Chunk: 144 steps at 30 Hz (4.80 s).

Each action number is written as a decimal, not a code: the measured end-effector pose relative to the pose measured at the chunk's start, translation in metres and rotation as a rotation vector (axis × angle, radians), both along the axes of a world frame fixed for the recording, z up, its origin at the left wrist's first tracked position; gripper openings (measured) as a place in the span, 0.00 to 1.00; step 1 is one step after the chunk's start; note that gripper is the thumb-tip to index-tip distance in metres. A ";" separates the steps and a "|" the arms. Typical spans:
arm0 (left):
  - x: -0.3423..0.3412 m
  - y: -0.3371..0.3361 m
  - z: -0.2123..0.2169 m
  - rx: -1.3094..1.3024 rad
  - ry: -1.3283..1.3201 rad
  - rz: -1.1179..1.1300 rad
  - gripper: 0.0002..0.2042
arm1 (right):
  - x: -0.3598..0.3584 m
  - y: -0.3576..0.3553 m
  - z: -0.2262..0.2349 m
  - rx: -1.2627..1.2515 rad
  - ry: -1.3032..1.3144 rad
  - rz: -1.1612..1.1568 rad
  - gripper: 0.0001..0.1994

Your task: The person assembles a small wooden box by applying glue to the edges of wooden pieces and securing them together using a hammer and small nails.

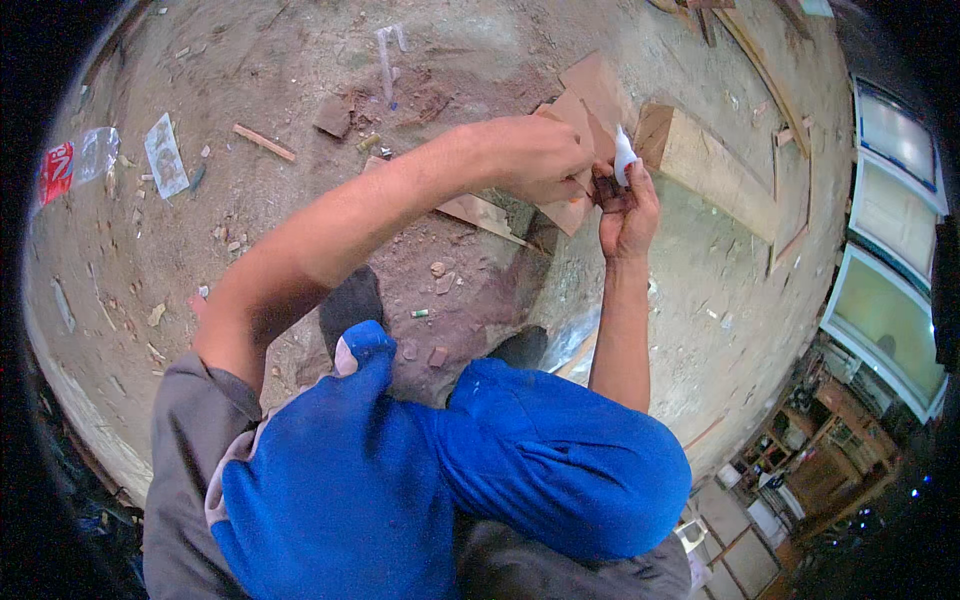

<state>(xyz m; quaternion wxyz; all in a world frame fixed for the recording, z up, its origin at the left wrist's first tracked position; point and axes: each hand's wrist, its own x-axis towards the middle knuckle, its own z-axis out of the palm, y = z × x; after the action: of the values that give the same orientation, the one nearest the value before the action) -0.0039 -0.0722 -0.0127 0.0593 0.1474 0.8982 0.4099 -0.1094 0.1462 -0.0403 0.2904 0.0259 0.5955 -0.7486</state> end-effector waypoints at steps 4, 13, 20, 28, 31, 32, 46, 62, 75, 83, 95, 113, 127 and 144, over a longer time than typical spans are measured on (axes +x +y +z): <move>0.008 0.012 -0.007 -0.101 0.166 0.010 0.15 | 0.002 0.004 -0.003 -0.087 -0.020 0.025 0.14; 0.011 0.020 -0.003 -0.091 0.151 0.050 0.18 | -0.001 0.001 -0.003 -0.156 -0.055 -0.004 0.13; 0.015 0.025 0.000 -0.181 0.211 0.037 0.20 | 0.006 0.009 -0.005 -0.208 -0.056 -0.028 0.12; 0.016 0.031 -0.001 -0.241 0.211 0.009 0.22 | 0.013 0.020 0.005 -0.242 -0.066 -0.051 0.16; 0.021 0.035 0.007 -0.166 0.125 0.086 0.20 | 0.026 0.037 0.012 -0.347 -0.148 -0.102 0.17; 0.021 0.036 0.015 -0.123 0.062 0.098 0.19 | 0.030 0.047 0.011 -0.381 -0.169 -0.117 0.17; 0.061 0.059 0.028 0.562 -0.204 0.348 0.10 | 0.099 0.110 0.013 -0.255 -0.187 -0.065 0.13; -0.003 0.034 -0.003 -0.097 0.139 0.202 0.11 | 0.060 0.082 0.006 -0.383 -0.062 -0.228 0.12; 0.003 0.037 -0.006 -0.013 0.052 0.292 0.15 | 0.041 0.033 -0.032 -0.048 0.518 -0.419 0.22; -0.001 0.038 -0.002 0.019 0.036 0.319 0.12 | 0.049 0.054 -0.014 -0.011 0.413 -0.448 0.23; 0.000 0.039 -0.001 0.028 0.030 0.320 0.13 | 0.058 0.061 -0.017 0.035 0.400 -0.405 0.24; 0.002 0.040 -0.002 0.076 0.003 0.346 0.14 | 0.066 0.069 -0.005 0.017 0.461 -0.340 0.25; 0.004 0.034 -0.013 0.093 0.054 0.325 0.14 | 0.101 0.043 -0.006 -0.116 0.308 -0.145 0.21; 0.001 0.029 -0.023 0.115 0.142 0.281 0.11 | 0.081 0.056 0.025 -0.023 0.454 -0.246 0.19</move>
<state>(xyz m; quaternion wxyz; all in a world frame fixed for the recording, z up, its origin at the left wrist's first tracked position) -0.0027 -0.0433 -0.0359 -0.0707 0.0522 0.8868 0.4536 -0.0289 0.2027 -0.0153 0.0562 -0.0741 0.6293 -0.7716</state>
